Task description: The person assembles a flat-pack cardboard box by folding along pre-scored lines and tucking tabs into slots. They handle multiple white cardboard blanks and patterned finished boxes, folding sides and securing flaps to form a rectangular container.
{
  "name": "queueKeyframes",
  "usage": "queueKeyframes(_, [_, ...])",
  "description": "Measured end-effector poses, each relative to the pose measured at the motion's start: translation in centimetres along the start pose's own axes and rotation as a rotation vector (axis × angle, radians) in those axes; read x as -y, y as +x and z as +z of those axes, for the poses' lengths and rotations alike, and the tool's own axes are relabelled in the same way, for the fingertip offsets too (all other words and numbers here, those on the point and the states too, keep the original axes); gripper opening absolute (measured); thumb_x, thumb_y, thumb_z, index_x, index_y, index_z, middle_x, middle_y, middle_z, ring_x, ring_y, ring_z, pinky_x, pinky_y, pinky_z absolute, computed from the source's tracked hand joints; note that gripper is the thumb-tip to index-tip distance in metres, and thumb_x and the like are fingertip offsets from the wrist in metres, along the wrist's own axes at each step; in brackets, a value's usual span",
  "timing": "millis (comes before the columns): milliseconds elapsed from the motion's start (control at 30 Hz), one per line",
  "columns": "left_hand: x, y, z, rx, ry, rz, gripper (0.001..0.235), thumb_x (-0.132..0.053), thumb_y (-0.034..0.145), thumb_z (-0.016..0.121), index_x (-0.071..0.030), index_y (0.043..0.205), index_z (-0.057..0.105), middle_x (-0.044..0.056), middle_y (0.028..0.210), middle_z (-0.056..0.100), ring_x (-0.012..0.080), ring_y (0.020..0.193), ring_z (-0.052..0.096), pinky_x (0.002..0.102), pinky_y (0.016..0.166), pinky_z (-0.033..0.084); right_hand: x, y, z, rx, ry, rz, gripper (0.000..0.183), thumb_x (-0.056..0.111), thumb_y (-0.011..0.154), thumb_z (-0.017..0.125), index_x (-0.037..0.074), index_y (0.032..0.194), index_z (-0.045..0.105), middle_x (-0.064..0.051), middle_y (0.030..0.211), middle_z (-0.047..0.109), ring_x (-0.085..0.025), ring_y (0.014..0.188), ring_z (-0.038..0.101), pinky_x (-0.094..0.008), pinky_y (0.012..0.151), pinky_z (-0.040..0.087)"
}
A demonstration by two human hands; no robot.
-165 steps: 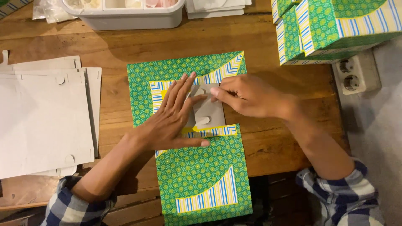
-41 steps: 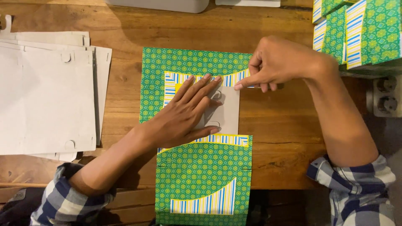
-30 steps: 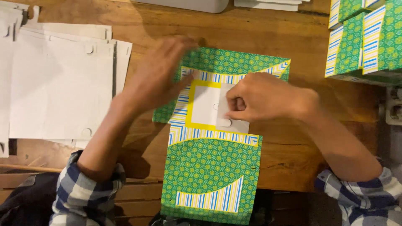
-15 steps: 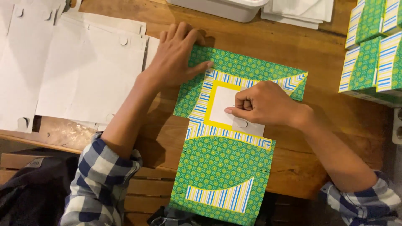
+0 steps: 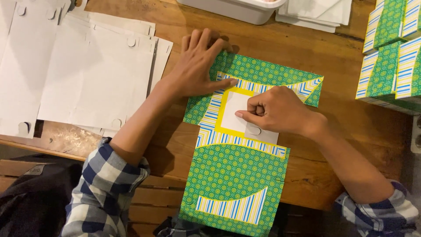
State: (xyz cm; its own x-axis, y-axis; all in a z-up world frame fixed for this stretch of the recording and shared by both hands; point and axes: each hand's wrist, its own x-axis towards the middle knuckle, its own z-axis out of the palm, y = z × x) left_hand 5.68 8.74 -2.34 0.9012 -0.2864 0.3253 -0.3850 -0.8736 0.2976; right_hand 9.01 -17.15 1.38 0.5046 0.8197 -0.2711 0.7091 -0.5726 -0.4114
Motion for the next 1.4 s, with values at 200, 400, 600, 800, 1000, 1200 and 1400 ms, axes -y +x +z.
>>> queueKeyframes(200, [-0.2,0.3,1.1,-0.104,0.013,0.032,0.072,-0.075,0.09,0.067,-0.009,0.109,0.046,0.013,0.111,0.044,0.0314,0.098,0.041,0.045,0.089,0.031,-0.2,0.0,0.4,-0.049,-0.003,-0.026,0.059,0.05,0.096,0.069,0.019,0.051,0.048,0.007,0.045,0.047,-0.017,0.047,0.048,-0.036,0.056,0.037])
queueKeyframes(400, [-0.4,0.4,0.7,-0.092,-0.089,-0.002,0.07,-0.067,0.084,0.081,-0.011,0.109,0.046,0.008,0.107,0.043,0.0273,0.098,0.04,0.042,0.089,0.03,-0.2,0.1,0.6,-0.053,-0.021,-0.012,0.062,0.052,0.097,0.067,0.019,0.051,0.043,0.006,0.046,0.049,-0.017,0.048,0.049,-0.037,0.054,0.036])
queueKeyframes(600, [-0.9,0.6,-2.2,-0.009,-0.375,-0.045,0.044,-0.042,0.097,0.076,-0.009,0.112,0.051,0.005,0.106,0.068,0.0252,0.088,0.068,0.042,0.073,0.046,0.0,0.2,0.9,-0.086,-0.076,0.011,0.062,0.054,0.099,0.063,0.019,0.049,0.055,0.003,0.046,0.056,-0.021,0.048,0.054,-0.04,0.054,0.039])
queueKeyframes(800, [-1.8,0.9,-5.2,0.013,-0.766,-0.213,0.036,-0.033,0.098,0.071,-0.002,0.114,0.063,0.01,0.106,0.071,0.0167,0.092,0.073,0.024,0.077,0.06,-0.1,0.4,0.5,-0.1,0.038,0.016,0.061,0.048,0.1,0.065,0.016,0.048,0.062,0.005,0.045,0.062,-0.015,0.04,0.048,-0.032,0.046,0.036])
queueKeyframes(1000, [-1.8,1.0,-6.5,0.255,-0.989,-0.544,0.037,-0.04,0.093,0.067,-0.008,0.108,0.078,-0.004,0.096,0.075,0.0009,0.078,0.058,0.017,0.061,0.037,-1.3,0.4,0.1,-0.162,-0.074,0.076,0.066,0.05,0.103,0.061,0.018,0.046,0.051,0.004,0.042,0.052,-0.019,0.044,0.051,-0.039,0.051,0.038])
queueKeyframes(1200, [-4.1,0.8,-9.4,0.417,-0.809,-0.466,0.045,-0.034,0.09,0.075,-0.001,0.121,0.073,0.02,0.095,0.077,0.0258,0.087,0.074,0.042,0.084,0.058,-0.9,0.4,-1.2,-0.211,0.125,0.06,0.056,0.033,0.097,0.067,0.013,0.047,0.053,0.002,0.033,0.039,-0.022,0.032,0.042,-0.03,0.047,0.04])
queueKeyframes(1400, [-5.0,0.9,-11.3,0.48,-0.855,-0.561,0.068,-0.024,0.09,0.072,0.01,0.145,0.048,0.018,0.084,0.076,0.0225,0.075,0.074,0.035,0.073,0.061,-1.4,0.5,-0.7,-0.21,0.116,0.069,0.057,0.034,0.099,0.066,0.015,0.046,0.056,0.003,0.032,0.042,-0.02,0.032,0.043,-0.029,0.049,0.041])
